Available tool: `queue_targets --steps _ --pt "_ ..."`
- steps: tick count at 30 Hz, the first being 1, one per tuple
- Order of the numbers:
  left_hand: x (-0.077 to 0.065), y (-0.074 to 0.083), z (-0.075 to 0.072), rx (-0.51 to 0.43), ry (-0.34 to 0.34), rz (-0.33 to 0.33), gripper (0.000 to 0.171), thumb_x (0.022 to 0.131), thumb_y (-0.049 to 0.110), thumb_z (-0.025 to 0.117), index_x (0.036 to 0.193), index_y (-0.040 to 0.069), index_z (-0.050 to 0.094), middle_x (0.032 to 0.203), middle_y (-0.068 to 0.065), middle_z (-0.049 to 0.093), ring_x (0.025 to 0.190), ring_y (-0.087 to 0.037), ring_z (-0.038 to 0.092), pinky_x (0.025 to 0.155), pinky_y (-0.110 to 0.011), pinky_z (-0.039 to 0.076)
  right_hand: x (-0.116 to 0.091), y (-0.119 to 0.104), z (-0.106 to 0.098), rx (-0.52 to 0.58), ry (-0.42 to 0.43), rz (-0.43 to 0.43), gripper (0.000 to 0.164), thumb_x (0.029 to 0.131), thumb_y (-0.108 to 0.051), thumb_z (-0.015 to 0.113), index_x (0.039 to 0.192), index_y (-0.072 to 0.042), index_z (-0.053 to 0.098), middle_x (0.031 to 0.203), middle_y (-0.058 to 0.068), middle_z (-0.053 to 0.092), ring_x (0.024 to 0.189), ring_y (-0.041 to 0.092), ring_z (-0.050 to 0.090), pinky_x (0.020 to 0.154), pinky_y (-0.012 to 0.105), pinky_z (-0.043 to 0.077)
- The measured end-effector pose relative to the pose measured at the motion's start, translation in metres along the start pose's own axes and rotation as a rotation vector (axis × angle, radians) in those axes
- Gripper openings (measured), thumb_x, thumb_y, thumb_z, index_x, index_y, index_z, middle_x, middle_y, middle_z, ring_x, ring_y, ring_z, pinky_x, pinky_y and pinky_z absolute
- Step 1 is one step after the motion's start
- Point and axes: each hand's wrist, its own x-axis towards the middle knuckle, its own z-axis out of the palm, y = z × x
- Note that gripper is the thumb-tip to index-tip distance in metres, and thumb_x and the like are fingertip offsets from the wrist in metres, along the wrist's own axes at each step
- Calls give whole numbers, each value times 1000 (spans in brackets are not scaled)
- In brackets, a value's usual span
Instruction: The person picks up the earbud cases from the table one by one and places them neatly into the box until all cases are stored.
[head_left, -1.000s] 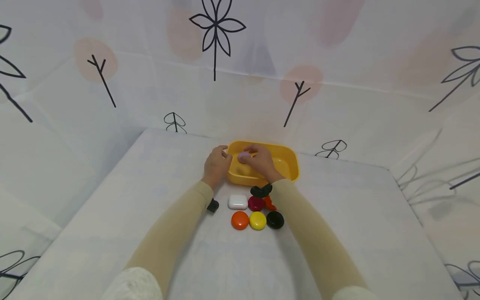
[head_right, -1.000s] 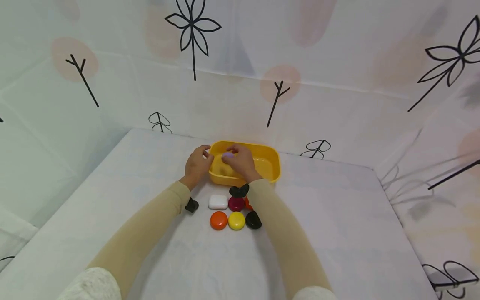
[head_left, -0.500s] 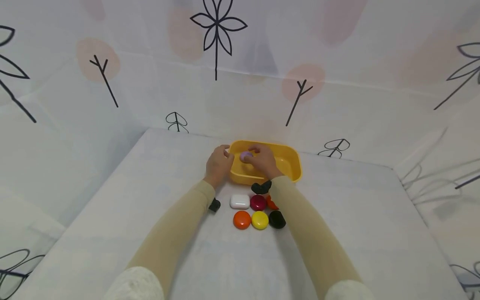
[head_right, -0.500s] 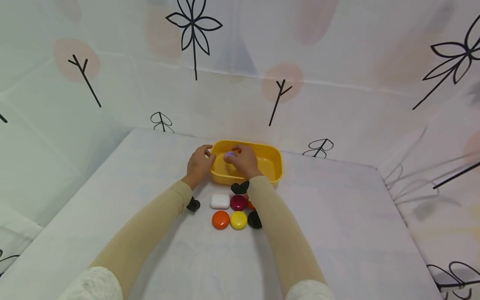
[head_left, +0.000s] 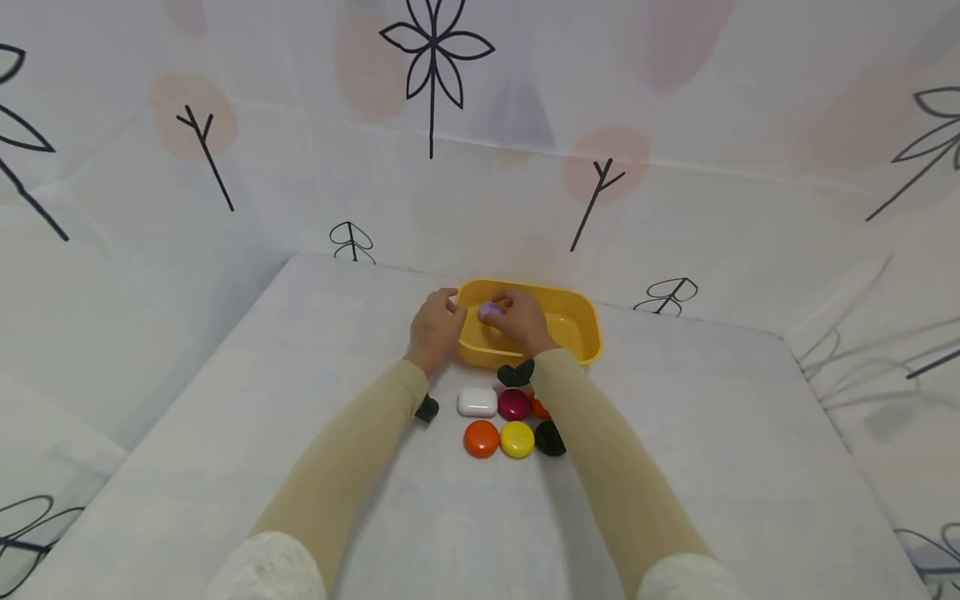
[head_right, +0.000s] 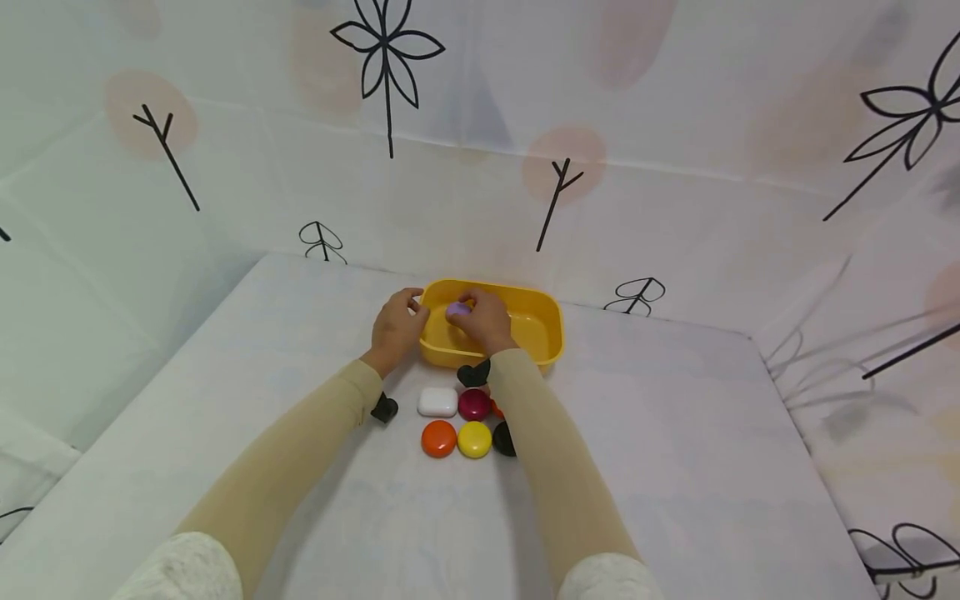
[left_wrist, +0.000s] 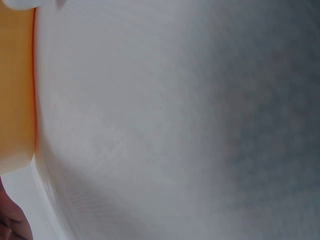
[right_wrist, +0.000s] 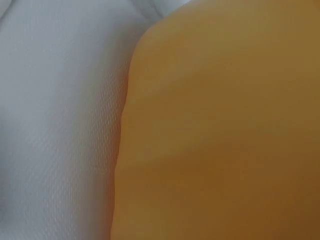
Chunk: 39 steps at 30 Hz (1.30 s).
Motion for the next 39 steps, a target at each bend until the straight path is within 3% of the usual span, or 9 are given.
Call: queue_targets --steps 9,21,31,39 --pt "1 -2 2 -7 15 19 44 88 25 51 129 10 57 102 -6 63 93 -23 59 85 -38 48 3 0 1 -32 -22 -12 40 85 -36 71 117 -14 61 120 10 59 106 29 52 96 41 48" --pt "-1 1 -1 -13 5 -2 44 89 25 52 130 11 56 103 -6 63 92 -22 59 85 -38 48 4 1 3 -61 -24 -15 39 88 -35 68 119 -14 59 111 7 60 103 27 53 98 40 47" --pt "-3 1 -1 -18 -3 -22 44 90 26 51 131 10 55 105 -7 62 92 -23 58 85 -39 49 4 2 6 -73 -24 -2 37 88 -36 67 117 -14 59 106 6 60 100 26 53 95 39 48" --pt "-1 1 -1 -13 6 -10 43 90 26 52 130 10 56 104 -6 62 91 -22 59 84 -38 49 3 2 6 -83 -6 -42 36 87 -38 68 115 -16 59 109 5 60 100 25 53 93 38 49"
